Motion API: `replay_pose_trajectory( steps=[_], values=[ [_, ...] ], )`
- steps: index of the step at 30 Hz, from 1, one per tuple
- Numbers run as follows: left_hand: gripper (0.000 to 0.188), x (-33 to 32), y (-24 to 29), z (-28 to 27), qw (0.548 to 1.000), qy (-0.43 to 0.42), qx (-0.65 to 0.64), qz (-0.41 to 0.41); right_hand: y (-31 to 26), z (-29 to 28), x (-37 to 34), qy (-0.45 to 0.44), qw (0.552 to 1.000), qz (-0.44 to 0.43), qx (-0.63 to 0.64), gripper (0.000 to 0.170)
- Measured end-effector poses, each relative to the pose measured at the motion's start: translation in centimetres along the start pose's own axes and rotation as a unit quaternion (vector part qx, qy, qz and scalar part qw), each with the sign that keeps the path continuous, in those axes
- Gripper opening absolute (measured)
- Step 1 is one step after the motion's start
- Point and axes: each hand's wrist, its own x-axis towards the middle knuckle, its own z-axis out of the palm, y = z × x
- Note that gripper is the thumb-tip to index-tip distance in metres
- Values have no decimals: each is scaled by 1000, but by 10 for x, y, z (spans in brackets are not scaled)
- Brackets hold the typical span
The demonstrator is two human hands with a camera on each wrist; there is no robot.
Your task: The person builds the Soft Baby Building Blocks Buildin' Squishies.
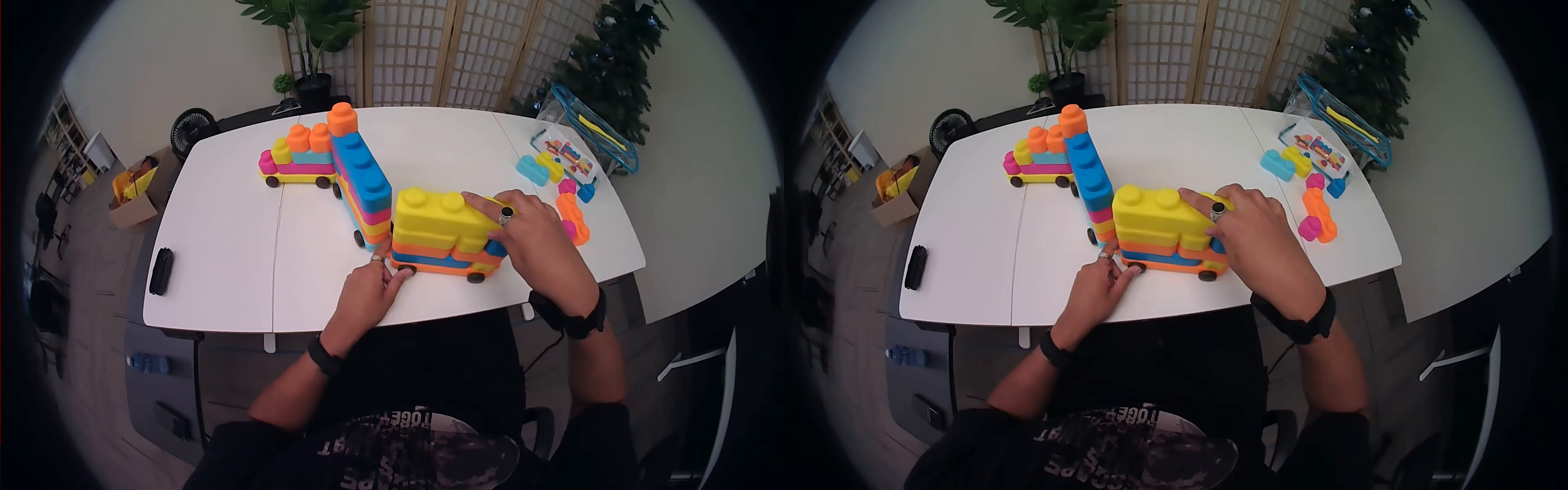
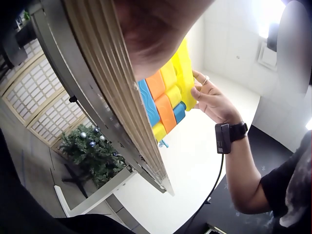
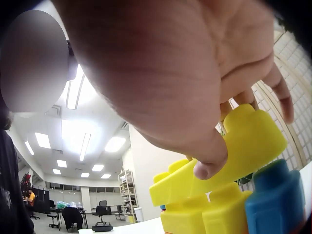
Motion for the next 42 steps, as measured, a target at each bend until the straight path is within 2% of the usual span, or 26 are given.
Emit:
replay_pose_trajectory(
  steps=[2,5,6,9,12,15,21,24,27,28,30,31,32,34,36,38,41,42],
  values=[
    [71,3,2,2,1000,3,3,-1,2,6,-3,12,999,2,-31,64],
    [68,2,-3,5,1000,22,-3,11,-3,5,-5,-16,999,18,-27,67],
    [67,1,-3,6,1000,18,-1,3,-2,12,-9,27,999,-2,-33,70],
    [65,-1,-7,8,1000,24,7,6,-6,36,-12,81,987,3,-136,72],
    [63,2,-1,8,1000,28,-11,5,-9,39,-15,42,990,19,-134,75],
    [63,0,-2,8,1000,20,-19,-2,-15,50,-18,81,985,40,-149,86],
    [63,1,-1,7,1000,12,-15,-7,-23,67,-18,101,972,80,-198,71],
    [62,0,-11,11,1000,25,-12,7,-32,55,-24,171,980,68,-77,68],
    [62,0,-3,8,999,17,-30,7,-40,24,-25,229,968,90,52,68],
    [61,-1,-3,10,999,13,-29,5,-30,12,-22,224,969,96,41,65],
    [60,0,-3,7,1000,14,-22,5,18,-7,-6,279,951,118,56,31],
    [61,0,-3,5,1000,7,-18,-4,57,-7,11,335,924,126,136,28],
    [62,0,-3,5,1000,1,-15,-11,96,-5,25,315,920,150,177,29],
    [62,0,-7,6,1000,-5,-15,-14,191,33,49,251,944,175,123,27],
    [62,1,1,3,1000,0,-22,-15,264,88,66,148,973,179,-4,29],
    [63,1,0,5,999,3,-33,-16,274,118,78,48,968,230,-87,35],
    [63,0,-3,4,1000,-5,-20,-10,265,134,94,-73,951,267,-139,33],
    [63,-2,-2,3,999,-10,-24,-22,264,141,96,-78,949,259,-164,33]
  ],
)
